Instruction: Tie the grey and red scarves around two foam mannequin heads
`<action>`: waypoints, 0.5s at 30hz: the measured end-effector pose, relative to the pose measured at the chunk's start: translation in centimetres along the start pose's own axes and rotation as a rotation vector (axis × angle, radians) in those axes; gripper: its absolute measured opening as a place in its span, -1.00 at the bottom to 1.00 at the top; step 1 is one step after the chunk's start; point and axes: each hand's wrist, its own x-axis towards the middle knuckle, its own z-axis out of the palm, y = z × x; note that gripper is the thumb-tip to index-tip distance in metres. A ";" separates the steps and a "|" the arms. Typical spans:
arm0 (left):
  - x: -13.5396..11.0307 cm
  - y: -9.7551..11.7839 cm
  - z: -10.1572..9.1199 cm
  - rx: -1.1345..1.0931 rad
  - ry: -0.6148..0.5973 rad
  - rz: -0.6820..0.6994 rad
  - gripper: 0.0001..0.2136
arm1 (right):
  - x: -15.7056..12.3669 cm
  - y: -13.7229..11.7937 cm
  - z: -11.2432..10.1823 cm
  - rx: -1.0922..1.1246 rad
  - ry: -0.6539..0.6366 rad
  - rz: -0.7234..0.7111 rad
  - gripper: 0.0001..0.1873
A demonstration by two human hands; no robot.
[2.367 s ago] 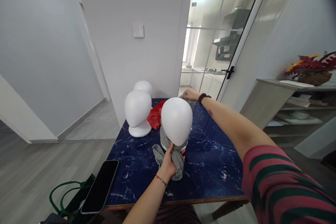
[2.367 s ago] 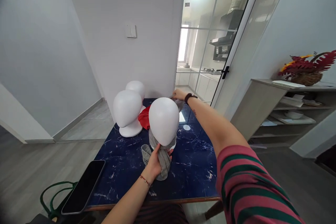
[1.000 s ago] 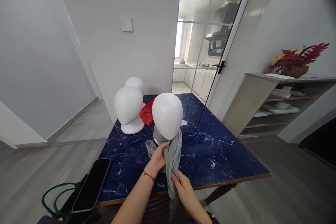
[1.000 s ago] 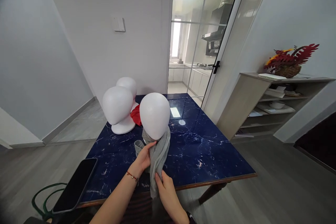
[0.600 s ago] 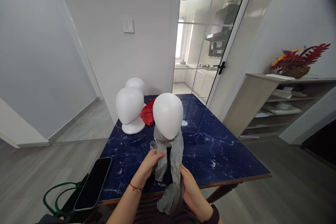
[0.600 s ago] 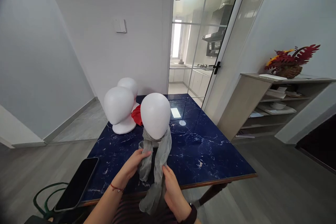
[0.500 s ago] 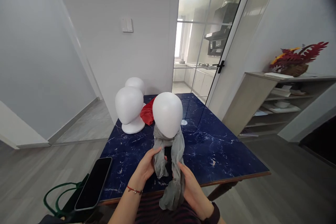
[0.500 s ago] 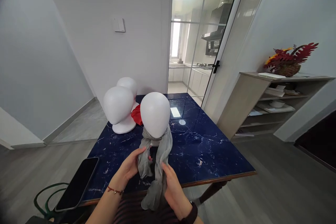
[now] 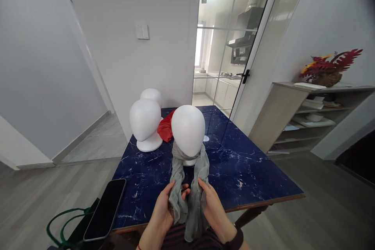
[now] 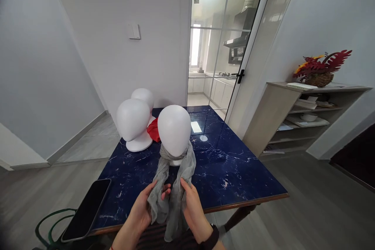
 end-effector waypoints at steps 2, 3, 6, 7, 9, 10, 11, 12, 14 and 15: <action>0.2 -0.5 -0.2 0.080 0.053 0.109 -0.80 | 0.6 0.8 0.6 -0.009 -0.047 0.056 -0.75; 0.2 -0.7 -0.4 0.135 0.063 0.179 -0.80 | 0.9 1.2 0.9 -0.018 -0.071 0.080 -0.76; 0.1 -1.2 -0.9 0.393 0.003 0.405 -0.79 | 1.9 2.5 1.6 -0.033 -0.129 0.109 -0.75; -0.1 -1.3 -1.1 0.491 -0.026 0.488 -0.79 | 2.1 2.8 1.8 -0.031 -0.144 0.111 -0.74; -0.6 -1.5 -1.3 0.670 -0.053 0.646 -0.78 | 2.3 3.0 2.1 -0.009 -0.137 0.108 -0.69; -0.9 -1.6 -1.3 0.744 -0.045 0.702 -0.78 | 2.3 3.0 2.2 0.005 -0.122 0.106 -0.66; -1.2 -1.8 -1.2 0.812 -0.027 0.741 -0.78 | 2.1 2.8 2.2 0.020 -0.110 0.108 -0.63; -1.5 -2.0 -1.1 0.878 -0.005 0.761 -0.78 | 2.0 2.6 2.3 0.035 -0.104 0.114 -0.61; -1.8 -2.3 -0.9 0.994 0.019 0.766 -0.77 | 1.6 2.1 2.2 0.053 -0.118 0.125 -0.57; -1.9 -2.5 -0.8 1.035 0.010 0.757 -0.77 | 1.4 1.9 2.1 0.055 -0.130 0.132 -0.55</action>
